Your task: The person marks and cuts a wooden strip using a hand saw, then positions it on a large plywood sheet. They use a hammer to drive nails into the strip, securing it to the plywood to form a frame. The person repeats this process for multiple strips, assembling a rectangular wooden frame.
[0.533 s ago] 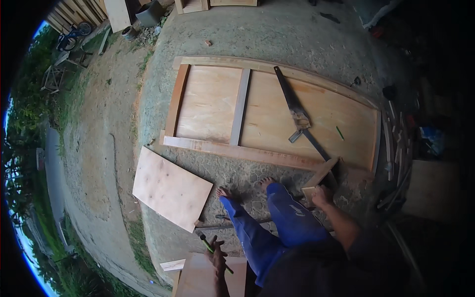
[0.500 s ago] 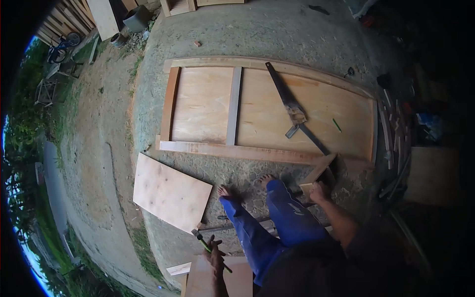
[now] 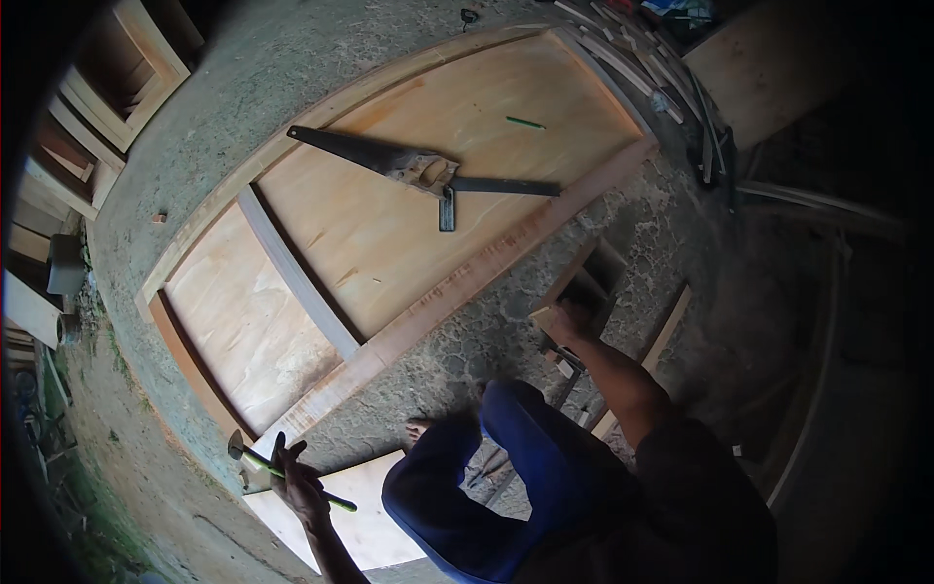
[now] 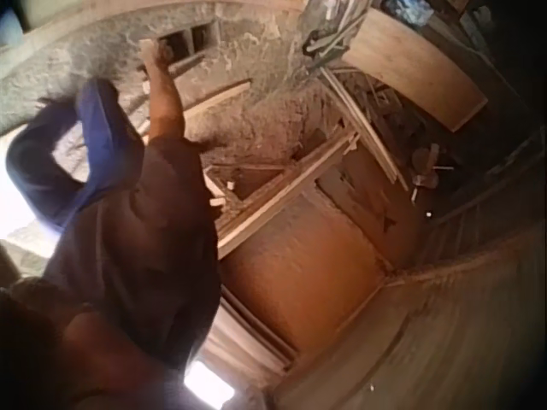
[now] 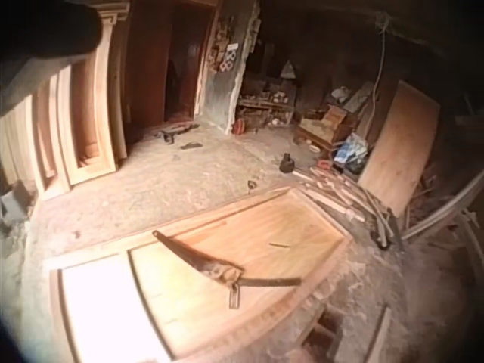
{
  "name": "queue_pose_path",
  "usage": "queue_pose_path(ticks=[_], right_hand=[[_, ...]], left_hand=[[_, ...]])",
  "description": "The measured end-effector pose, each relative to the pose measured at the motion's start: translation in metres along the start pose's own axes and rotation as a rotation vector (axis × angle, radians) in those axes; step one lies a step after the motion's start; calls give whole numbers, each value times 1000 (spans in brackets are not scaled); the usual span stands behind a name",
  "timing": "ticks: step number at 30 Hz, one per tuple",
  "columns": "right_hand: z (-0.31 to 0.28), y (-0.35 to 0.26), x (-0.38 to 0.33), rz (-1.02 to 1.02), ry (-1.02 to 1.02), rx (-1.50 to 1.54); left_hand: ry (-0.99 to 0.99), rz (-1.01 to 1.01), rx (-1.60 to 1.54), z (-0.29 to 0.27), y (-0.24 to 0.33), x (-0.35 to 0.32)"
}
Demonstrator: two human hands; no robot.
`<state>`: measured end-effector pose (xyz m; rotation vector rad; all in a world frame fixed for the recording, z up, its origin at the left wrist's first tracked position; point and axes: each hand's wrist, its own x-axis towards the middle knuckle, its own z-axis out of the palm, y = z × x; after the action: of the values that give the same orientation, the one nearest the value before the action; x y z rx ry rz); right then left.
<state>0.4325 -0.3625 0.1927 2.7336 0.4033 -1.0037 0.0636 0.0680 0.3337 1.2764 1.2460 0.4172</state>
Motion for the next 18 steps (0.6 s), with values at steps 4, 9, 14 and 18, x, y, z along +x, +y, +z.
queue_pose_path(ticks=[4, 9, 14, 18], right_hand=[[70, 3, 53, -8, 114, 50], [169, -18, 67, 0, 425, 253], [175, -12, 69, -223, 582, 474], [164, 76, 88, -155, 446, 835]], left_hand=[[-119, 93, 21, 67, -31, 66], [-300, 172, -33, 130, -82, 109], [-285, 134, -23, 160, -133, 102], [-349, 36, -111, 171, -164, 79]])
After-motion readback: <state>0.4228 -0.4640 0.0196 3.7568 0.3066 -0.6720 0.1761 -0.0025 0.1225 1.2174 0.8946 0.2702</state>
